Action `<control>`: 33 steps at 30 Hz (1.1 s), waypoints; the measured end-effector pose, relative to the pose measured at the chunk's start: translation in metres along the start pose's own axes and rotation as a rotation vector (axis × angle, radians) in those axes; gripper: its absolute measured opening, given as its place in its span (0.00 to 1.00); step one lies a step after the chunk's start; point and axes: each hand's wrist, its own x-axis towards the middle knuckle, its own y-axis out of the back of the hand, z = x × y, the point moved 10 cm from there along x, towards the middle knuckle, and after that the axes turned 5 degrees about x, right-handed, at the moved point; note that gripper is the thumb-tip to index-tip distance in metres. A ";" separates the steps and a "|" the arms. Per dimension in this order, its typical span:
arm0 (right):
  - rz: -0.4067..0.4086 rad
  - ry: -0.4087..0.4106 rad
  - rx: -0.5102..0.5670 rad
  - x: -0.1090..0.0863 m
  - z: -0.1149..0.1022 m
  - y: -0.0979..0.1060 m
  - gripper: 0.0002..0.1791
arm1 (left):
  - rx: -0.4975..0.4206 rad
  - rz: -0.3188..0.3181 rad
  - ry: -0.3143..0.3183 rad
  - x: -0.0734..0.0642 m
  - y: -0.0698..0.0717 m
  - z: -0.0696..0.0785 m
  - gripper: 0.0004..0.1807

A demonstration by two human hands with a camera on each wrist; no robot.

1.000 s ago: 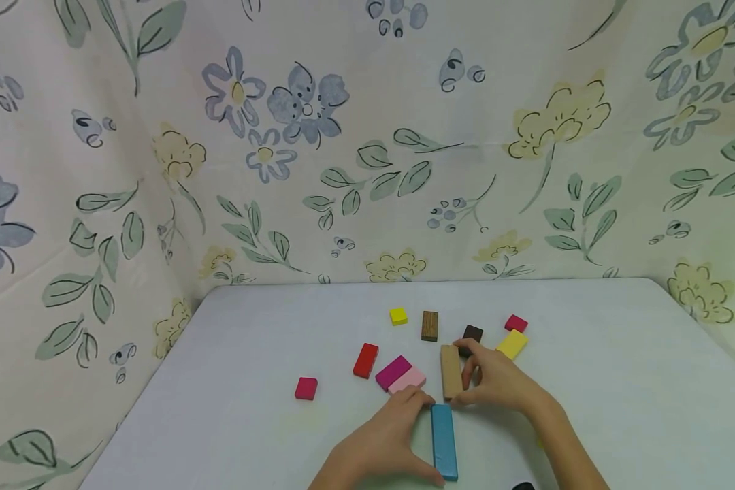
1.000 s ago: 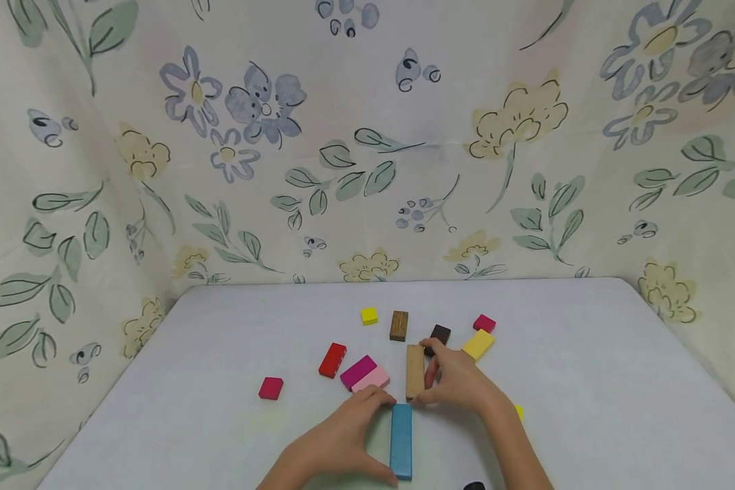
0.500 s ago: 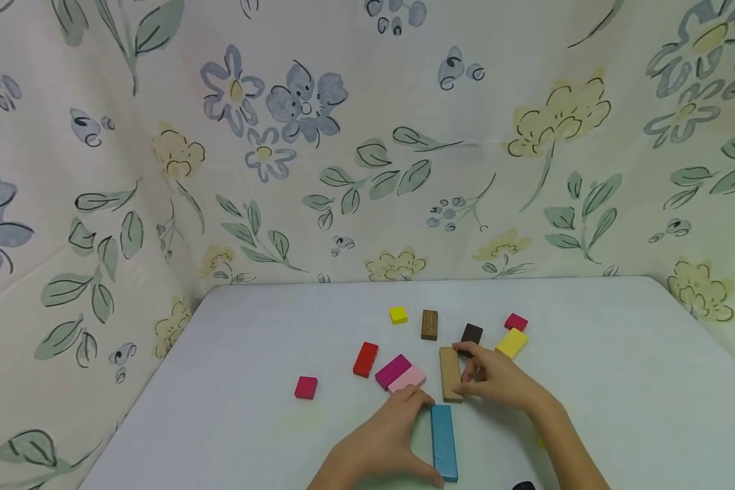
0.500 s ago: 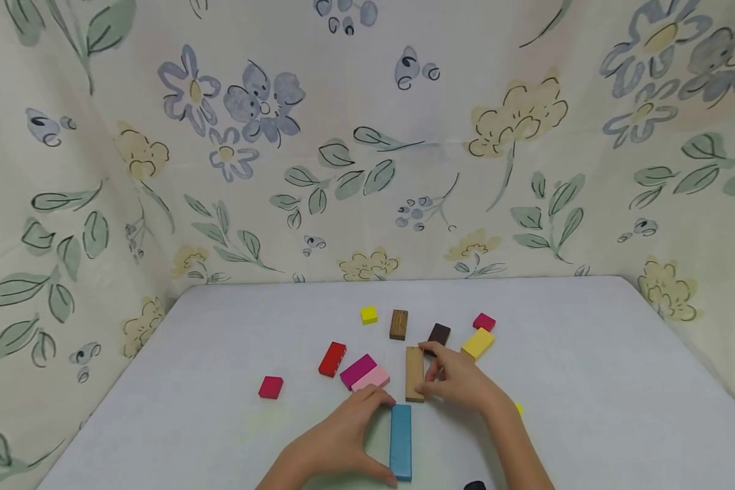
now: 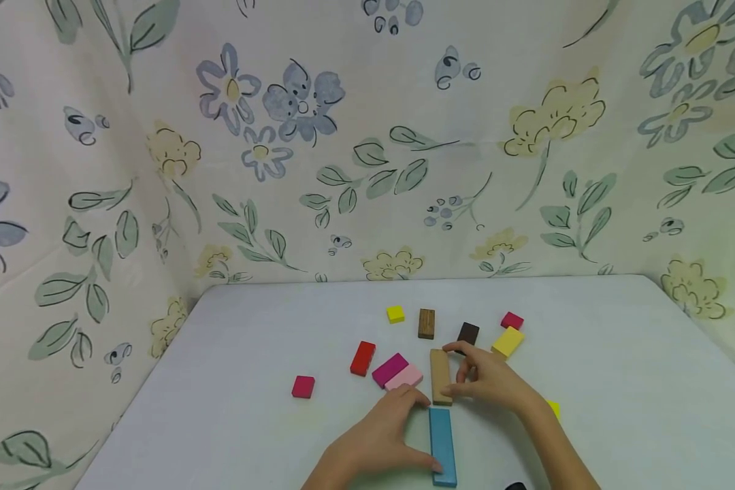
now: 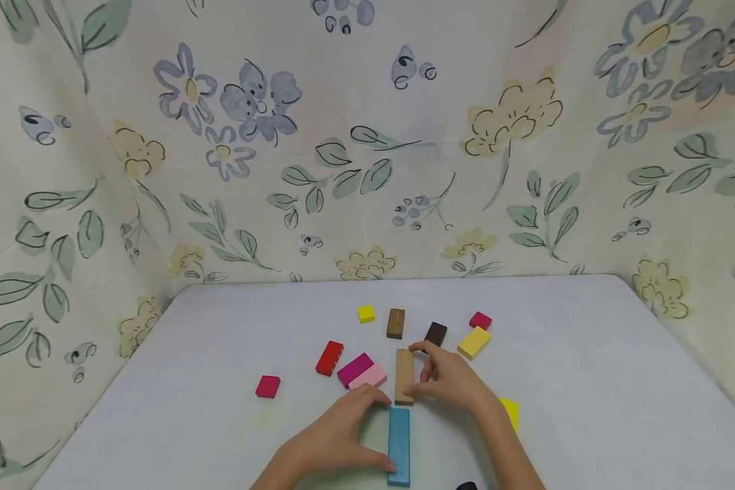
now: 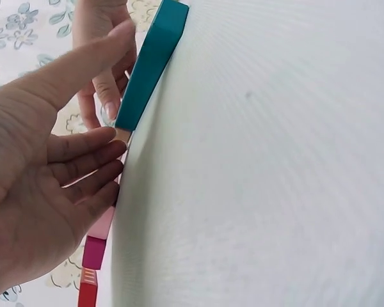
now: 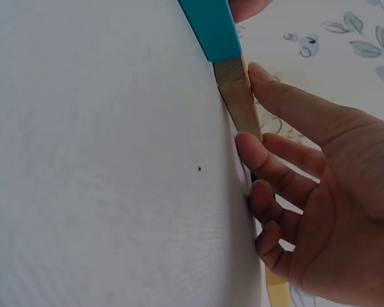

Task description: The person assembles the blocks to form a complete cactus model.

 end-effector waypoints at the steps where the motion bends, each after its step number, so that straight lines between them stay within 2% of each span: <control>1: 0.002 -0.002 -0.007 0.000 0.000 0.000 0.38 | -0.011 0.016 -0.004 0.000 0.001 -0.001 0.35; 7: 0.013 -0.025 -0.033 0.000 0.002 -0.002 0.38 | -0.046 0.053 -0.032 0.000 0.004 0.000 0.28; 12: 0.007 -0.039 -0.039 0.001 0.003 -0.004 0.38 | -0.059 0.060 -0.028 0.000 0.004 0.000 0.26; 19: -0.002 -0.046 -0.036 0.001 0.002 -0.006 0.38 | -0.046 0.069 -0.060 0.001 0.004 0.000 0.25; 25: -0.005 -0.041 -0.029 0.001 0.001 -0.006 0.38 | -0.079 0.065 -0.038 0.000 0.004 -0.001 0.22; 33: -0.010 -0.039 -0.024 0.001 0.001 -0.006 0.37 | -0.071 0.065 -0.032 0.000 0.005 0.000 0.22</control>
